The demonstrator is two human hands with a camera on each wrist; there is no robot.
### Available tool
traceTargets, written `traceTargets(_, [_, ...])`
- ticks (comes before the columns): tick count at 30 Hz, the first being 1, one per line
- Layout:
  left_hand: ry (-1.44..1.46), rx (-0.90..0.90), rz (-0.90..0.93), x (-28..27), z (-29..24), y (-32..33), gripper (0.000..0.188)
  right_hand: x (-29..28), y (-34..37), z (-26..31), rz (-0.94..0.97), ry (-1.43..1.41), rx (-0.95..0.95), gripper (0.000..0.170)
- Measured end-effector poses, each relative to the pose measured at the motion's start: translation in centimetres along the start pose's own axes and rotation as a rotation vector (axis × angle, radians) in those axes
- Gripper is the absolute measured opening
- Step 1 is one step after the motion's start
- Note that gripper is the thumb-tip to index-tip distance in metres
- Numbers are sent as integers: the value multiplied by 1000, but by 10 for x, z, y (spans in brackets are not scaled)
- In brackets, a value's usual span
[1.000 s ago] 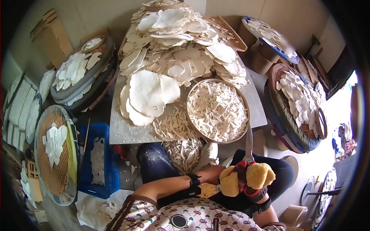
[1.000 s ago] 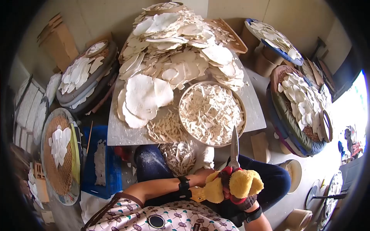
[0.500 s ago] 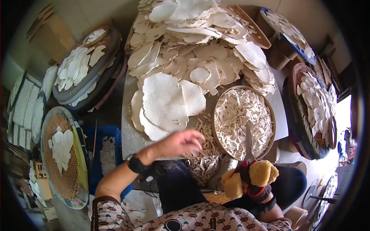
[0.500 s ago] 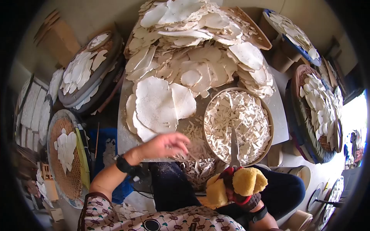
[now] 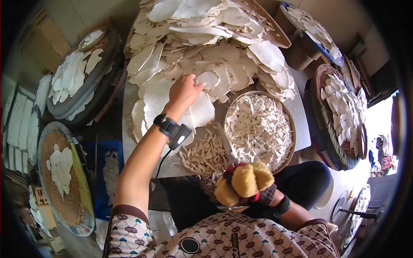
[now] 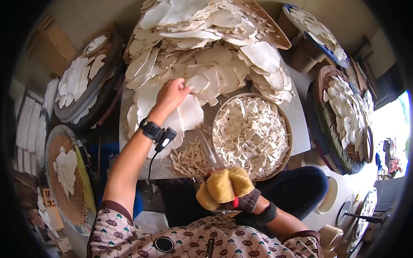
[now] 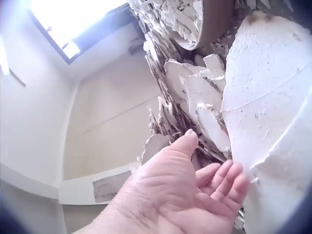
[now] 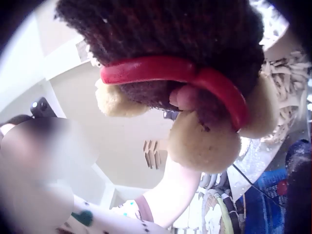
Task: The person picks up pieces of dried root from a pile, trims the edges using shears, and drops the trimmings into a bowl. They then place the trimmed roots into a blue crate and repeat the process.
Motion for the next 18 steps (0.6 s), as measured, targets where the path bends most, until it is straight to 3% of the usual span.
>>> traceTargets(2, [-182, -27, -68, 13, 4, -7, 48, 20, 7, -24, 95, -930, 326, 18])
traceTargets(3, [-228, -48, -54, 18, 4, -9, 47, 21, 11, -34, 146, -573, 156, 21])
traceTargets(4, [-275, -67, -39, 23, 3, -10, 47, 30, 19, -42, 231, -1042, 280, 17])
traceTargets(6, [-239, 17, -155, 25, -3, -9, 43, 22, 28, -41, 280, -536, 70, 24])
traceTargets(7, [-227, 63, -206, 25, -6, -8, 41, 21, 33, -39, 304, -472, 85, 26])
traceTargets(9, [75, 39, -206, 22, -9, -6, 36, 14, 42, -29, 356, -344, 115, 31])
traceTargets(11, [312, 89, -220, 19, -19, 5, 28, 10, 47, -29, 278, -367, 39, 31])
traceTargets(14, [846, -1, -147, 11, -32, 55, 26, 5, 62, -51, 119, -562, -20, 28])
traceTargets(15, [1030, -65, -89, 9, -43, 82, 25, -1, 61, -50, 72, -229, -107, 28])
traceTargets(18, [1461, -251, -21, 25, -41, 154, 29, 7, 70, -92, 62, -49, -24, 28])
Point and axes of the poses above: each hand's wrist, its own y-axis away from the middle knuckle, its own x-axis out of the palm, z = x × y, the point moved 5 cm from there along -y, towards the middle knuckle, and after that the axes turned 14 degrees about y, right-handed, at the moved point
